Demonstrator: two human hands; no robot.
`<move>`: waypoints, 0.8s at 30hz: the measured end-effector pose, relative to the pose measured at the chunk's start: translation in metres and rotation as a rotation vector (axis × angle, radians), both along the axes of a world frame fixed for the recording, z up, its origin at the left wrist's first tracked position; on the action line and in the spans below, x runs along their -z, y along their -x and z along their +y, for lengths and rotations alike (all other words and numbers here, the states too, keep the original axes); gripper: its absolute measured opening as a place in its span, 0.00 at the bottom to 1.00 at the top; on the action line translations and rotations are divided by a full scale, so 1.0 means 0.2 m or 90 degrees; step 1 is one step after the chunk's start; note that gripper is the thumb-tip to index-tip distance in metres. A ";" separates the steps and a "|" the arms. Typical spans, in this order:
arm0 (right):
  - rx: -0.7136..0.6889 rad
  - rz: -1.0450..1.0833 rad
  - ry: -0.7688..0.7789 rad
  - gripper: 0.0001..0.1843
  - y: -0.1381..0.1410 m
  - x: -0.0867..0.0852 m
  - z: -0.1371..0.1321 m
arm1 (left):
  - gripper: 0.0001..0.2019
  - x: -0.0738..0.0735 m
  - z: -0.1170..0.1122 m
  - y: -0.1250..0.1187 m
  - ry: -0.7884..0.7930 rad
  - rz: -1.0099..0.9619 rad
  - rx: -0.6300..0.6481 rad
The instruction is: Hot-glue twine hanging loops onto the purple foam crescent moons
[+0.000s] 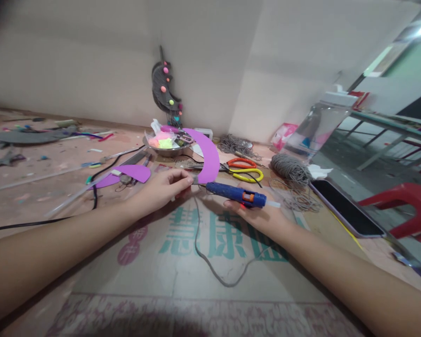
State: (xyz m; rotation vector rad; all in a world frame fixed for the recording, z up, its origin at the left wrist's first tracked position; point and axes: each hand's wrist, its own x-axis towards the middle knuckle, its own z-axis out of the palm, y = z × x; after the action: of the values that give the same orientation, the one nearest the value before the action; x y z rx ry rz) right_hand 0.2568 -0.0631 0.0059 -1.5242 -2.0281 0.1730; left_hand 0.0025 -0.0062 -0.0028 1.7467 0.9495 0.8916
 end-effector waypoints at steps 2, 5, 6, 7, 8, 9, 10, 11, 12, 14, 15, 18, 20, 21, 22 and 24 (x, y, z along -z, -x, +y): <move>0.000 0.008 0.005 0.10 0.01 -0.01 0.00 | 0.13 0.00 0.00 0.00 0.002 0.000 0.000; -0.004 0.023 0.014 0.11 0.02 -0.01 0.00 | 0.13 0.00 0.00 0.00 -0.001 -0.003 0.003; -0.004 0.026 0.015 0.12 0.01 -0.01 0.00 | 0.13 0.00 0.00 0.00 -0.002 -0.004 0.005; 0.000 0.026 0.014 0.12 0.01 0.00 0.00 | 0.13 0.01 0.00 0.00 -0.002 -0.005 0.007; 0.005 0.023 0.013 0.12 0.00 0.00 0.00 | 0.13 0.01 0.00 0.00 -0.002 -0.006 0.008; 0.011 0.018 0.012 0.12 0.00 0.01 0.00 | 0.13 0.00 0.00 0.00 -0.001 -0.005 0.009; 0.017 0.012 0.012 0.12 -0.01 0.01 0.00 | 0.13 0.00 0.00 0.00 -0.001 -0.004 0.008; 0.021 0.005 0.014 0.12 -0.02 0.02 0.01 | 0.13 0.00 0.00 0.00 -0.002 -0.002 0.007; 0.022 -0.001 0.017 0.12 -0.02 0.02 0.01 | 0.14 0.00 0.00 0.00 -0.004 0.001 0.004; 0.021 -0.006 0.020 0.12 -0.02 0.02 0.01 | 0.14 0.00 0.00 0.00 -0.010 0.010 0.001; 0.020 -0.006 0.021 0.12 -0.02 0.02 0.00 | 0.14 -0.01 0.00 0.00 -0.013 0.013 0.000; 0.029 0.010 0.021 0.13 -0.02 0.01 0.00 | 0.13 -0.01 0.00 0.00 -0.014 0.017 -0.001; 0.023 0.021 0.028 0.13 -0.02 0.02 0.01 | 0.14 -0.01 0.00 0.00 -0.014 0.017 -0.002; 0.018 0.025 0.031 0.13 -0.03 0.03 0.01 | 0.14 -0.01 -0.01 0.00 -0.015 0.016 -0.002; 0.014 0.028 0.027 0.13 -0.03 0.03 0.01 | 0.14 -0.01 -0.01 0.00 -0.016 0.015 -0.001; 0.008 0.028 0.011 0.13 -0.04 0.04 0.02 | 0.14 -0.01 -0.01 0.00 -0.015 0.015 -0.001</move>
State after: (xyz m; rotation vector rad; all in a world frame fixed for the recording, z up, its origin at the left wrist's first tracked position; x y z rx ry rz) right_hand 0.2654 -0.0598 -0.0028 -1.5306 -1.9866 0.2188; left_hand 0.0024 -0.0074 -0.0009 1.7801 0.9583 0.8885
